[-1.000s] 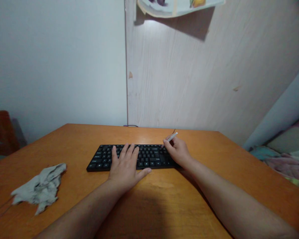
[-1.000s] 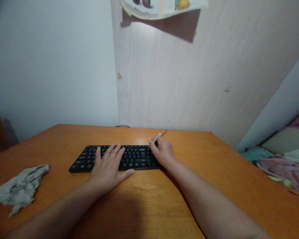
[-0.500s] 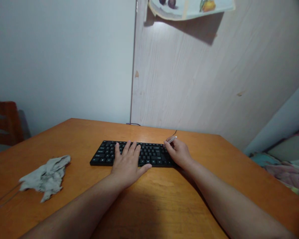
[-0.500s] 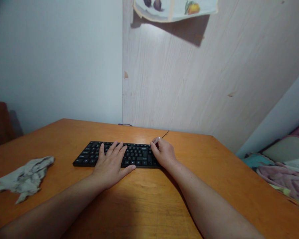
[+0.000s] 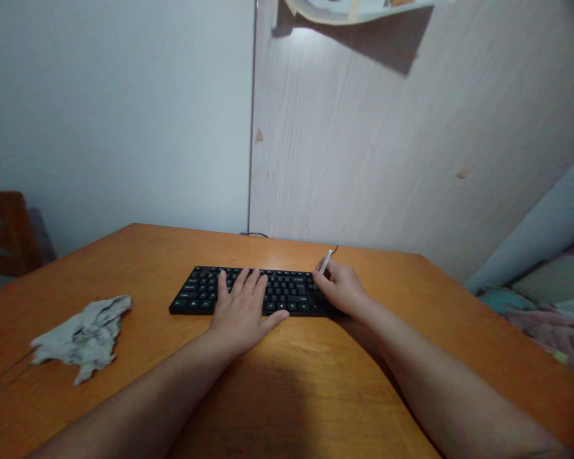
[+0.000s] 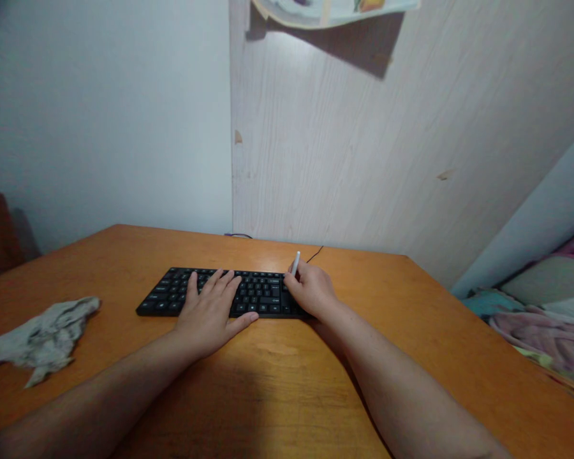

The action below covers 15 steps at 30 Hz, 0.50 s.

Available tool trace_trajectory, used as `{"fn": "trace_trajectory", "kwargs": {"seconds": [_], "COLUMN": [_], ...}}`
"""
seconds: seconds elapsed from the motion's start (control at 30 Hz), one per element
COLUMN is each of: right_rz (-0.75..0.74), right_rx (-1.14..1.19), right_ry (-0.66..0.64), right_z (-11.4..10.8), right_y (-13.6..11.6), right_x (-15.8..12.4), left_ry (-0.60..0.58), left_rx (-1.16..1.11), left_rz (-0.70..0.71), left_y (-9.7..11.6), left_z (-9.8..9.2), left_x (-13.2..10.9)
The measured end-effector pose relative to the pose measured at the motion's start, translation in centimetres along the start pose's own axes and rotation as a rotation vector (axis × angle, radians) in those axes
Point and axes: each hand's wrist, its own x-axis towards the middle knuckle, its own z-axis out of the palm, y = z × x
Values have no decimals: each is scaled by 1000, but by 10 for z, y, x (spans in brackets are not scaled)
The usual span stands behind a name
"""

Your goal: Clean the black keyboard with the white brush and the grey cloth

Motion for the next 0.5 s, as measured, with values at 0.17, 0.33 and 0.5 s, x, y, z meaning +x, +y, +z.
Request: {"fn": "trace_trajectory", "kwargs": {"seconds": [0.17, 0.33, 0.5], "right_rz": [52, 69, 66], "right_rx": [184, 206, 176], "right_ry": [85, 160, 135], "right_z": [2, 9, 14], "right_y": [5, 14, 17], "right_x": [4, 7, 6], "left_ry": [3, 12, 0], "left_rx": [12, 29, 18], "left_rz": [-1, 2, -1], "left_y": [0, 0, 2], "left_z": [1, 0, -2], "left_x": [0, 0, 1]}}
